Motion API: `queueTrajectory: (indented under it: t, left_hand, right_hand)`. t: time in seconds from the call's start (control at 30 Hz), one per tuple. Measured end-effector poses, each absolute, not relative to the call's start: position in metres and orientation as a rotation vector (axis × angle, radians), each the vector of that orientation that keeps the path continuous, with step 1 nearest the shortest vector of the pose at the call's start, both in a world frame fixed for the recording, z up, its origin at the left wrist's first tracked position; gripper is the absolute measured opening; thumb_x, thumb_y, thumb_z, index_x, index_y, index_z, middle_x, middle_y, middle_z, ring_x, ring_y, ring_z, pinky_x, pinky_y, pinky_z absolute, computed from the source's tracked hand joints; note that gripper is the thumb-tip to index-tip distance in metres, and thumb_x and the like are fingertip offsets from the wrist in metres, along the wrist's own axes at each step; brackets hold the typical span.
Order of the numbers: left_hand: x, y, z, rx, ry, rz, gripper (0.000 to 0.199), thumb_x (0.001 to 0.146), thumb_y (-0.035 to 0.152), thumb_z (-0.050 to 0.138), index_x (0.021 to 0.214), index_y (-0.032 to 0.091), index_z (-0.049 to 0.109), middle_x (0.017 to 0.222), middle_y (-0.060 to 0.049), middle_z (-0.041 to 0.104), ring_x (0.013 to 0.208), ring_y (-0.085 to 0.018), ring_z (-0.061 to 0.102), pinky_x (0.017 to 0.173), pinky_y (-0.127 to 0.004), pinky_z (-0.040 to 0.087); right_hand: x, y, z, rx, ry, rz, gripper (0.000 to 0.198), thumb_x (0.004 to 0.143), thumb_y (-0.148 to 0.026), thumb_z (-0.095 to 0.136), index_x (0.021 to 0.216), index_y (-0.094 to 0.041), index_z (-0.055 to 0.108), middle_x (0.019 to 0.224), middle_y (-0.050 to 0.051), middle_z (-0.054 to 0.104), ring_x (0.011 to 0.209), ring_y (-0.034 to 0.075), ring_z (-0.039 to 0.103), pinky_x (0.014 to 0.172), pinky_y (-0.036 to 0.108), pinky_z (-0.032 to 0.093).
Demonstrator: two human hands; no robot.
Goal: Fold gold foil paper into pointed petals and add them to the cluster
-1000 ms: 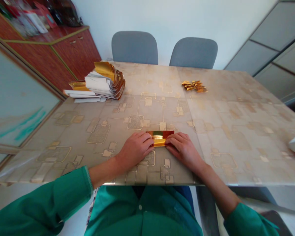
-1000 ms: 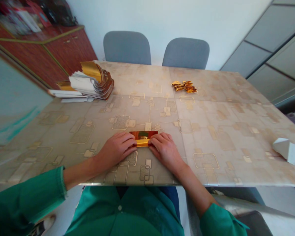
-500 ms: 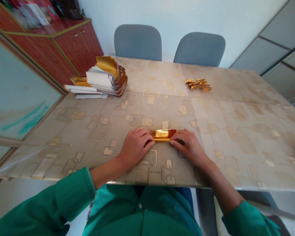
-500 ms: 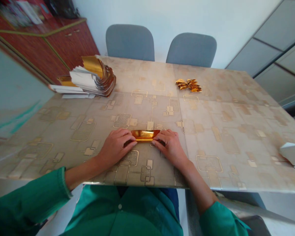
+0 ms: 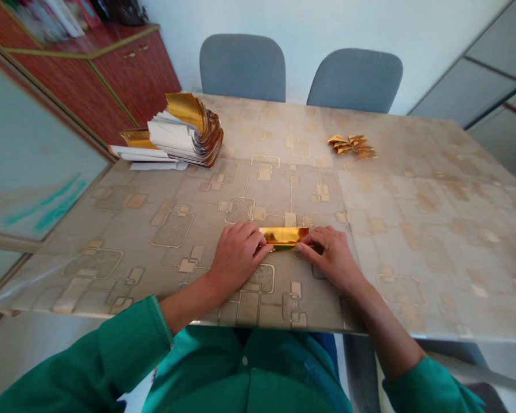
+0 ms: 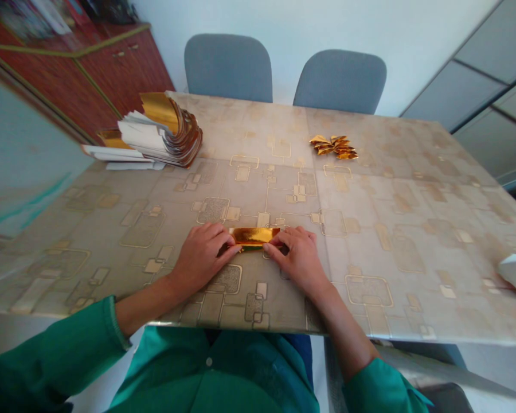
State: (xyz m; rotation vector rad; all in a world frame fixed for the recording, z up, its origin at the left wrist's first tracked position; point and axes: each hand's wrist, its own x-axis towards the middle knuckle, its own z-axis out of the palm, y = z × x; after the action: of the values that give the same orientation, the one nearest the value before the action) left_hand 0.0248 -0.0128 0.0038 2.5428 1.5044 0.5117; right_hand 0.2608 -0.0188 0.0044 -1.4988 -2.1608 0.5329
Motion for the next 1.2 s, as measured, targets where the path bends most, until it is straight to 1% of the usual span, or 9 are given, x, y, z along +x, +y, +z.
queueTrajectory:
  t: [0.2, 0.43, 0.6, 0.93, 1.03, 1.1, 1.17, 1.2]
  left_hand:
    - [0.024, -0.012, 0.003, 2.610, 1.511, 0.572, 0.023, 0.091, 0.034, 0.065, 0.076, 0.018, 0.059, 0.082, -0.003, 0.061, 0.082, -0.021, 0.052, 0.073, -0.035, 0.037]
    - [0.024, -0.010, 0.003, 2.635, 1.529, 0.532, 0.025, 0.089, 0.035, 0.067, 0.074, 0.019, 0.058, 0.080, -0.003, 0.060, 0.081, -0.022, 0.052, 0.072, -0.036, 0.036]
    - [0.024, -0.008, 0.003, 2.632, 1.527, 0.523, 0.025, 0.086, 0.036, 0.071, 0.073, 0.019, 0.058, 0.080, -0.003, 0.061, 0.081, -0.022, 0.052, 0.072, -0.036, 0.036]
    - [0.022, -0.005, 0.005, 2.570, 1.545, 0.475, 0.027, 0.086, 0.039, 0.071, 0.074, 0.018, 0.058, 0.081, -0.003, 0.061, 0.082, -0.022, 0.053, 0.072, -0.036, 0.037]
    - [0.021, -0.003, 0.006, 2.570, 1.575, 0.457, 0.027, 0.085, 0.041, 0.072, 0.079, 0.018, 0.059, 0.084, -0.004, 0.062, 0.084, -0.024, 0.054, 0.072, -0.036, 0.040]
    - [0.023, -0.006, 0.007, 2.640, 1.553, 0.512, 0.022, 0.088, 0.037, 0.069, 0.089, 0.016, 0.062, 0.091, -0.006, 0.064, 0.089, -0.026, 0.056, 0.076, -0.038, 0.043]
    - [0.030, -0.015, 0.008, 2.775, 1.405, 0.636, 0.016, 0.094, 0.027, 0.061, 0.105, 0.016, 0.063, 0.106, -0.009, 0.066, 0.100, -0.026, 0.057, 0.086, -0.041, 0.045]
    - [0.035, -0.021, 0.007, 2.845, 1.278, 0.704, 0.020, 0.096, 0.021, 0.055, 0.114, 0.016, 0.062, 0.116, -0.009, 0.065, 0.107, -0.025, 0.057, 0.094, -0.042, 0.043]
  right_hand:
    - [0.256, -0.021, -0.002, -1.574, -2.101, 0.423, 0.025, 0.092, -0.036, 0.061, 0.072, -0.022, 0.064, 0.077, 0.001, 0.065, 0.079, 0.019, 0.055, 0.076, 0.034, 0.034]
    - [0.250, -0.024, -0.004, -1.650, -2.114, 0.240, 0.023, 0.090, -0.034, 0.064, 0.071, -0.022, 0.060, 0.076, 0.001, 0.064, 0.080, 0.021, 0.052, 0.077, 0.035, 0.030]
    - [0.249, -0.025, -0.003, -1.677, -2.119, 0.241, 0.024, 0.089, -0.034, 0.066, 0.070, -0.022, 0.058, 0.075, 0.001, 0.063, 0.080, 0.021, 0.051, 0.078, 0.035, 0.030]
    - [0.248, -0.025, -0.001, -1.676, -2.138, 0.211, 0.025, 0.091, -0.033, 0.062, 0.070, -0.022, 0.057, 0.075, 0.000, 0.062, 0.080, 0.020, 0.050, 0.080, 0.036, 0.028]
    - [0.248, -0.024, -0.002, -1.688, -2.143, 0.195, 0.024, 0.089, -0.033, 0.064, 0.069, -0.022, 0.057, 0.074, 0.000, 0.061, 0.079, 0.020, 0.050, 0.079, 0.035, 0.027]
    - [0.248, -0.023, -0.002, -1.696, -2.146, 0.189, 0.024, 0.087, -0.033, 0.067, 0.068, -0.021, 0.058, 0.073, -0.001, 0.061, 0.079, 0.020, 0.049, 0.079, 0.034, 0.027]
    - [0.248, -0.023, -0.003, -1.694, -2.148, 0.184, 0.024, 0.086, -0.034, 0.068, 0.069, -0.021, 0.058, 0.073, -0.001, 0.061, 0.079, 0.020, 0.049, 0.079, 0.034, 0.026]
    - [0.248, -0.023, -0.003, -1.691, -2.150, 0.178, 0.023, 0.086, -0.033, 0.068, 0.069, -0.021, 0.058, 0.073, -0.001, 0.061, 0.079, 0.020, 0.049, 0.078, 0.034, 0.026]
